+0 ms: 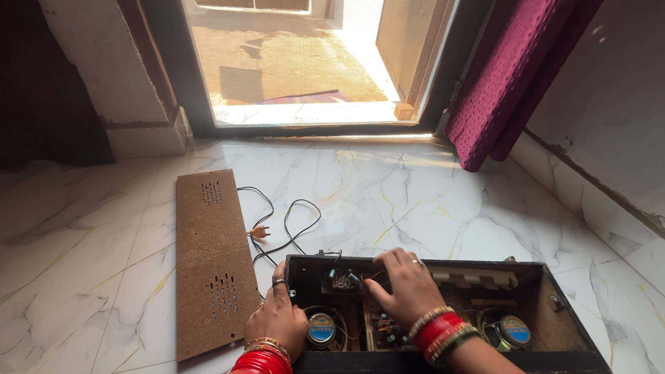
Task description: The person handles a vintage Seiko radio on the floor, rotates it to show different sides, and uses a screwdriver to remove screws from the back panel. The back cover is removed, exposing the internal components.
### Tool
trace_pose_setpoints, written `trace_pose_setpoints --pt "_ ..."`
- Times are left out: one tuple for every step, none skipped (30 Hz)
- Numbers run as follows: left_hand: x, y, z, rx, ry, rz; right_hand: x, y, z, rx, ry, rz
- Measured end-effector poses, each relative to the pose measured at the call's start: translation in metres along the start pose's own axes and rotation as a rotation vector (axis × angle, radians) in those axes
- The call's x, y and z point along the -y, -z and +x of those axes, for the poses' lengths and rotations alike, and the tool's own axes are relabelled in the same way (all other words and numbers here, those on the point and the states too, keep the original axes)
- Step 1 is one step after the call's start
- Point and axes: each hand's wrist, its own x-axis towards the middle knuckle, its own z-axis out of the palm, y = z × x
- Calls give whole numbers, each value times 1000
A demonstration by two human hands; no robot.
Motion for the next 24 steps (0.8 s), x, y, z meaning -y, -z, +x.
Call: trace_pose_setpoints --pt "0 0 1 6 8 -9 5 0 12 7 29 -26" --pt "-1 0 1 12 16 -17 11 -1 25 69 23 -15" --pt "-1 0 1 9 10 -10 17 -4 38 132 17 -4" --pt "-1 1 2 6 5 -3 20 -6 46 195 11 7" --pt "-1 1 2 4 -1 3 22 -9 52 202 37 42" --pt "-1 1 2 7 -1 -11 25 -13 60 208 63 77" --pt "0 1 2 10 0 -26 27 -16 65 214 90 113" --pt "0 1 2 12 0 -41 28 -19 70 238 94 159" --pt "1 0 2 15 -1 -31 30 -20 76 263 97 206" --pt "1 0 1 18 -1 -21 32 -21 81 288 101 254" --pt "1 0 1 19 -3 -12 33 -20 83 292 109 259" --pt "2 1 2 19 -4 -2 34 -18 85 297 118 264" --pt "1 1 2 19 -7 6 35 -14 85 301 125 268" --pt "1 2 2 20 -9 14 36 -10 84 293 141 317" --pt "1 2 2 20 -10 11 36 -6 80 288 154 366" --pt "1 2 3 19 -11 7 38 -1 77 282 167 415" --pt "1 2 2 20 -11 4 40 3 73 271 241 386" --pt "1 2 2 12 -9 1 44 7 69 260 315 357" --pt "1 2 2 6 -9 0 47 10 65 248 385 328" --pt "0 2 1 0 -9 -1 53 12 60 268 406 219" --pt "-1 3 1 12 0 9 62 12 58 282 425 109" --pt "-2 4 1 24 8 20 68 13 57 296 443 -1" --pt "-2 5 1 34 21 29 73 15 56 293 450 -30" --pt "-2 5 0 26 14 28 76 15 54 290 456 -59"
